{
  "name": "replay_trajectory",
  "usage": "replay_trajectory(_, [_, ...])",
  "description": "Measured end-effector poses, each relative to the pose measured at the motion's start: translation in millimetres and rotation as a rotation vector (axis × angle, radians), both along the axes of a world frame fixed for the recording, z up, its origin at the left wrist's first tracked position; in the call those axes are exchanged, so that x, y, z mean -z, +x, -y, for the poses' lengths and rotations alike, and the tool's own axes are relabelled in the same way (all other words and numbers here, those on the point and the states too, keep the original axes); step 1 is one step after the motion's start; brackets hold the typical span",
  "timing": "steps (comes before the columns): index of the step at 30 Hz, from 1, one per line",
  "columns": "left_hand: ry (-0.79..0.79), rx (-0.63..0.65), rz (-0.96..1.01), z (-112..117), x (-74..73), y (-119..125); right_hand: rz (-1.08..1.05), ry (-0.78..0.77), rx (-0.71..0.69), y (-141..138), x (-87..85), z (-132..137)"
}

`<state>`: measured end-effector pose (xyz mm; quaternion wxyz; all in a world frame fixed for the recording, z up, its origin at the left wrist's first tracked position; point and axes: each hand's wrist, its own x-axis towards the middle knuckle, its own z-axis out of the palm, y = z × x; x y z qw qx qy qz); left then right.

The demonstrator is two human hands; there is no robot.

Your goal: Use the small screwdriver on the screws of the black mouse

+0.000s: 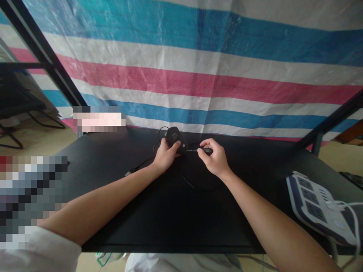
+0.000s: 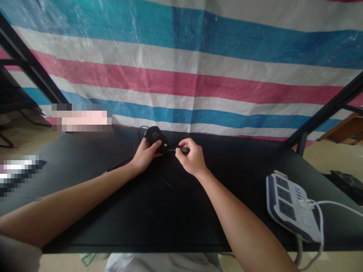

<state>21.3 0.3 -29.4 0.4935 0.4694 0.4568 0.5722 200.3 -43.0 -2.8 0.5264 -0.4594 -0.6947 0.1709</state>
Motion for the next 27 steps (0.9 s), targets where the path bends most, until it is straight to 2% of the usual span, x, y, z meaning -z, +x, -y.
replay_trajectory(8, [0.002, -0.003, -0.022, -0.3, 0.3, 0.4, 0.043, 0.092, -0.003, 0.4, 2.0, -0.7])
replay_trajectory(15, [0.003, 0.006, -0.065, -1.5, 2.8, -0.3, 0.077, 0.060, 0.052, 0.5, -1.5, -2.2])
replay_trajectory(27, [0.057, 0.034, -0.176, 1.4, 1.5, -2.9, 0.005, 0.071, -0.006, 2.0, 3.4, -4.5])
